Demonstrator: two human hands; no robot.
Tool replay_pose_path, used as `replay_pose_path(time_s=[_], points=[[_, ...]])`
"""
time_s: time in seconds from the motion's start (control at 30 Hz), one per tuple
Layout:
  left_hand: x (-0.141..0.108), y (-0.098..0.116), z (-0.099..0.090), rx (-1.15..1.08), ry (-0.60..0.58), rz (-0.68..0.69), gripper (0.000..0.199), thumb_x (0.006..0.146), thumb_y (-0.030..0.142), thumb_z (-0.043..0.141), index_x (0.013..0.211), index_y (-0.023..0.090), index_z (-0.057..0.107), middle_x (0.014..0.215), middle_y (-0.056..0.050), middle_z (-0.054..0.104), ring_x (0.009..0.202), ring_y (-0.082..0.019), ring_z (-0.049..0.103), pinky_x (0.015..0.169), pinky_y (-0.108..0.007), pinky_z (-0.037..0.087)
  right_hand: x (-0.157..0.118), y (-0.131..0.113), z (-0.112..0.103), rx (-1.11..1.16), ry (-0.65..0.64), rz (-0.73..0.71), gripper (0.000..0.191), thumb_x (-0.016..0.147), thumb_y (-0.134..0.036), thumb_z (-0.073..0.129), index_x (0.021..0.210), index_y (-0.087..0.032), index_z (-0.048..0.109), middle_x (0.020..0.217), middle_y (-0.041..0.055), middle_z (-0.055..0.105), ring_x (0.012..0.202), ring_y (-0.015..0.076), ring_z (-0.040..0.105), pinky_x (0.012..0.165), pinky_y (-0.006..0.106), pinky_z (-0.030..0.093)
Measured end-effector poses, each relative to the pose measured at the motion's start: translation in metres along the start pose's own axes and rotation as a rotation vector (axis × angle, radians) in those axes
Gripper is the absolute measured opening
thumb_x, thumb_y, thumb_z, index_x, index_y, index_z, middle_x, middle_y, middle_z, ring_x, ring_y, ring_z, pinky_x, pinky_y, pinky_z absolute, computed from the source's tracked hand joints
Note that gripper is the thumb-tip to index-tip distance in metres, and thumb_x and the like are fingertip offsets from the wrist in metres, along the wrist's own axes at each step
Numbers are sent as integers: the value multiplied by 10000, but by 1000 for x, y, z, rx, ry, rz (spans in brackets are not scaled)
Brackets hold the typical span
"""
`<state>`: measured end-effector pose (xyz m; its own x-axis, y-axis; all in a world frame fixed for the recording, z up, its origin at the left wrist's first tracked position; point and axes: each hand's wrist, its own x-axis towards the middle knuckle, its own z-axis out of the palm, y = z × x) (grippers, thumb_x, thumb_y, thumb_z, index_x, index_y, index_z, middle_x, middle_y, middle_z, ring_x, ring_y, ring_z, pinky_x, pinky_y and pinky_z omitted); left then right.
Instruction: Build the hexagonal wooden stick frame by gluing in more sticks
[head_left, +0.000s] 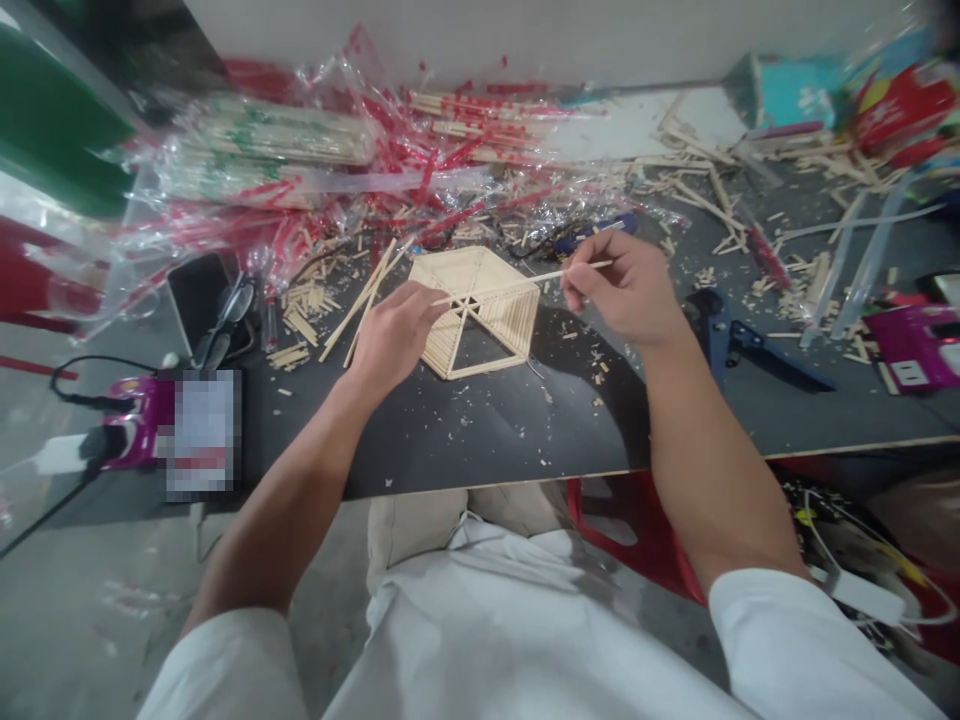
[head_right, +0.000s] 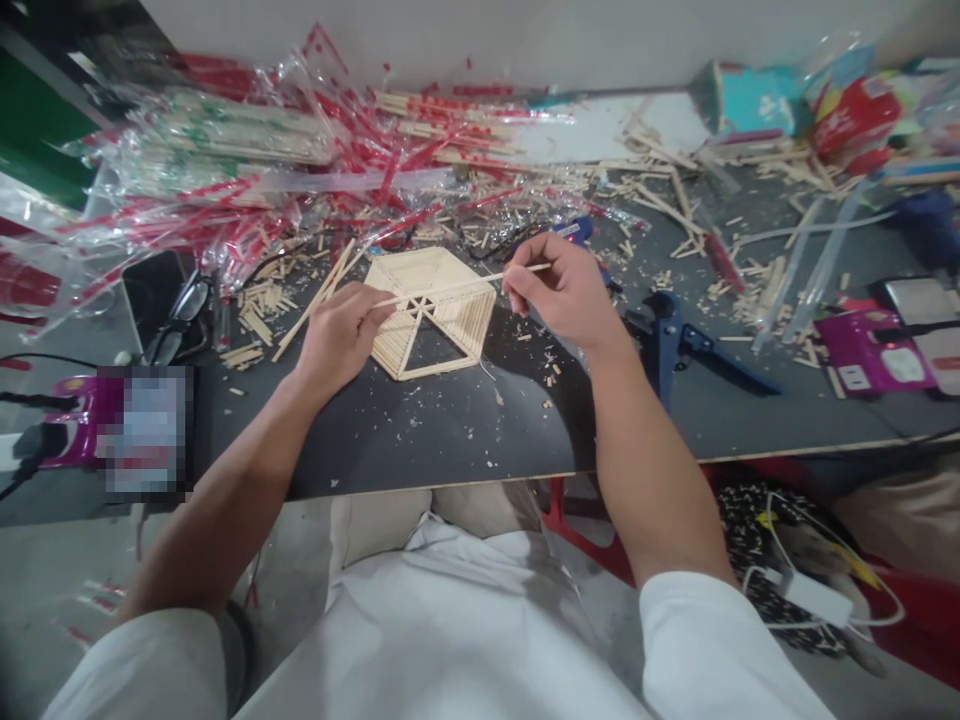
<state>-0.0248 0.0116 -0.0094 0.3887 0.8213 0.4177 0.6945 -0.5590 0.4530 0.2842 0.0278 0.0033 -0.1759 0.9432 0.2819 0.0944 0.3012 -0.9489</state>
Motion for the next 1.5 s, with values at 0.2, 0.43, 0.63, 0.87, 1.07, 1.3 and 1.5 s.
replay_pose_path(time_s=[0.2,0.43,0.63,0.87,1.07,1.3,1.5], points=[[-2,8,-3,70,-90,24,411,1135,362,427,1285,168,756,1130,-120,817,1003,-225,783,791,-309,572,3,10,-2,-60,93,-7,485,763,-695,898,784,-282,646,682,-26,661,541,126,551,490,322,458],[-1,3,-1,98,-29,7,384,1114,323,428,1158,171,778,1047,-100,819,883,-193,761,755,-299,547,10,19,-5,-56,290,-86,392,785,-622,917,790,-279,728,844,32,781,792,191,696,714,389,558],[0,3,-2,46,-13,12,393,1122,349,417,1126,164,764,945,-83,805,868,-184,756,772,-293,549,11,11,-7,7,324,-115,322,776,-565,939,793,-305,749,867,52,812,783,224,687,718,431,510],[-1,1,-1,46,-43,24,408,1125,375,411,1143,169,762,995,-95,815,878,-194,759,789,-306,555,4,4,-3,-54,278,-60,361,847,-657,854,848,-321,724,900,56,794,852,248,702,829,471,545],[-1,3,-1,60,-60,31,433,1126,382,400,1138,157,770,966,-103,808,871,-199,749,772,-305,543,3,7,-5,-110,234,-154,331,989,-622,711,909,-313,621,791,25,640,746,199,600,776,426,483],[-1,4,-1,55,-70,45,436,1127,377,405,1144,150,777,945,-101,807,870,-194,754,763,-297,542,3,8,-3,-149,333,-136,498,1004,-759,561,790,-310,541,686,13,585,642,194,553,690,413,454],[-2,6,-1,79,-100,33,453,1130,401,399,1136,153,778,933,-98,807,841,-203,751,747,-305,541,4,4,-1,-130,407,-132,446,929,-725,721,802,-322,579,692,11,588,629,197,553,672,424,480]])
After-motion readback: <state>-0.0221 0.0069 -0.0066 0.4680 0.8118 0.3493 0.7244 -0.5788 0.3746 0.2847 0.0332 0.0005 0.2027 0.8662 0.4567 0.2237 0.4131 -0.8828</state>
